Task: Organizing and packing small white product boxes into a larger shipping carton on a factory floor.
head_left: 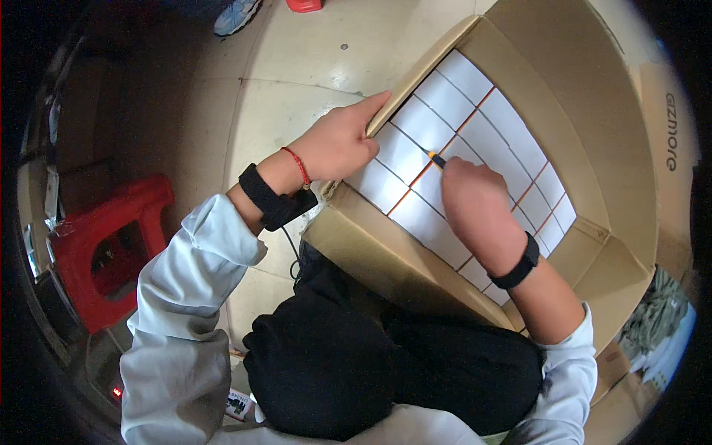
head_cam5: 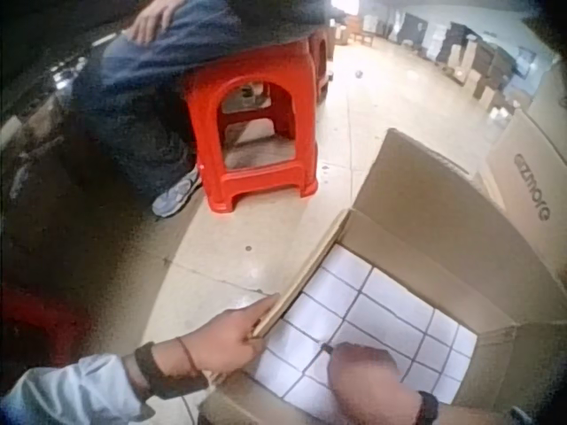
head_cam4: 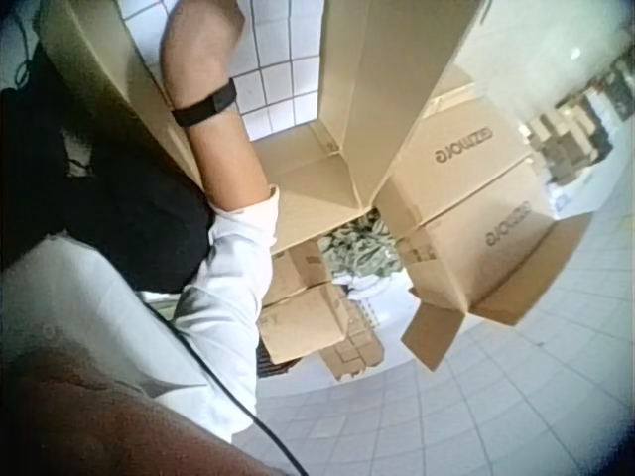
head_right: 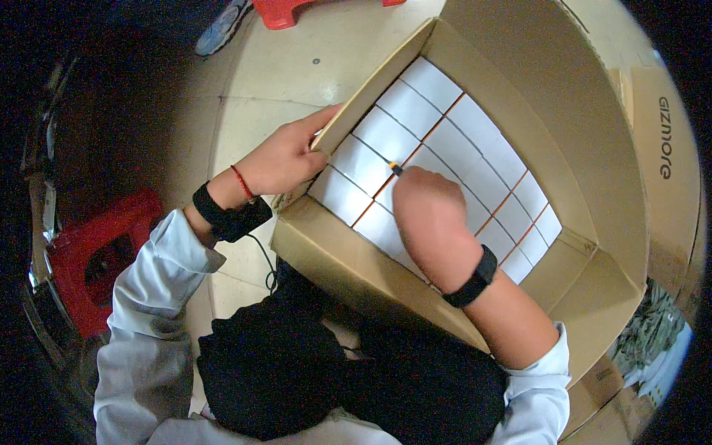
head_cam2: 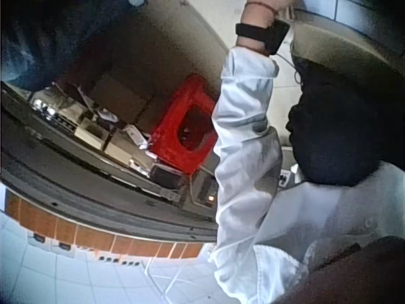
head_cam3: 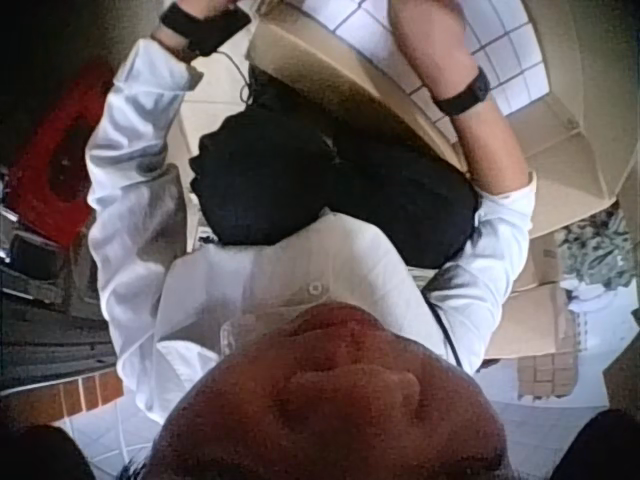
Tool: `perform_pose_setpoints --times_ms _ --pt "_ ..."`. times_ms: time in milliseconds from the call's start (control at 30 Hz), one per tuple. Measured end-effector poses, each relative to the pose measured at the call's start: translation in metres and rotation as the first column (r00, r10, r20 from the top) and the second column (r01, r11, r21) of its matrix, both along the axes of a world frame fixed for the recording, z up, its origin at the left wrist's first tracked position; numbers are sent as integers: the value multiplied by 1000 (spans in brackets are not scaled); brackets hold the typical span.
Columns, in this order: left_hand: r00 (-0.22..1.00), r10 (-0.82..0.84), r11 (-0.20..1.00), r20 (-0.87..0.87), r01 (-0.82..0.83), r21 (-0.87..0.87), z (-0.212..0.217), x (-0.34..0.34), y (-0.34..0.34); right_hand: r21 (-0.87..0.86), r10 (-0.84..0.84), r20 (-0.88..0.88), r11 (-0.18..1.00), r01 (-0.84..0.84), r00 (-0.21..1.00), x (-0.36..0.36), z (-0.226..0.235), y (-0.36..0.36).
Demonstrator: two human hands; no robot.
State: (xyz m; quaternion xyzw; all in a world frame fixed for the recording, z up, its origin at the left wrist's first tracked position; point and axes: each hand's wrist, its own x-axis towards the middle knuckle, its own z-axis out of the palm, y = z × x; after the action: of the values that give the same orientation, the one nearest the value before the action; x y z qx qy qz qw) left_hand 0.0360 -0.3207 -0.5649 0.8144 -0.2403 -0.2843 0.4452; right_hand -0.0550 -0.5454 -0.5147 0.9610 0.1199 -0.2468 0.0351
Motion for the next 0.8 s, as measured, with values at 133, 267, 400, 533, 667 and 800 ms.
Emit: perform_pose_setpoints --times_ms 133,267,400,533,667,800 --pt "999 11 1000 -30 -11 3 3 -1 1 15 -23 96 1000 21 995 -15 15 -8" --pt "999 2 1000 -48 -1 21 12 2 -5 183 -68 134 982 43 989 -22 13 8" --pt "996 -3 999 -94 7 42 13 4 -4 181 72 104 979 -91 992 -29 -12 15" --pt "995 1 999 -101 4 46 18 4 -5 179 99 163 976 -128 982 -32 -28 12" --pt "993 6 997 -122 3 72 17 3 -4 167 110 149 977 -134 983 -33 -25 16" --pt "996 6 995 -86 3 103 16 3 -5 62 138 163 987 -149 977 -35 -22 24"
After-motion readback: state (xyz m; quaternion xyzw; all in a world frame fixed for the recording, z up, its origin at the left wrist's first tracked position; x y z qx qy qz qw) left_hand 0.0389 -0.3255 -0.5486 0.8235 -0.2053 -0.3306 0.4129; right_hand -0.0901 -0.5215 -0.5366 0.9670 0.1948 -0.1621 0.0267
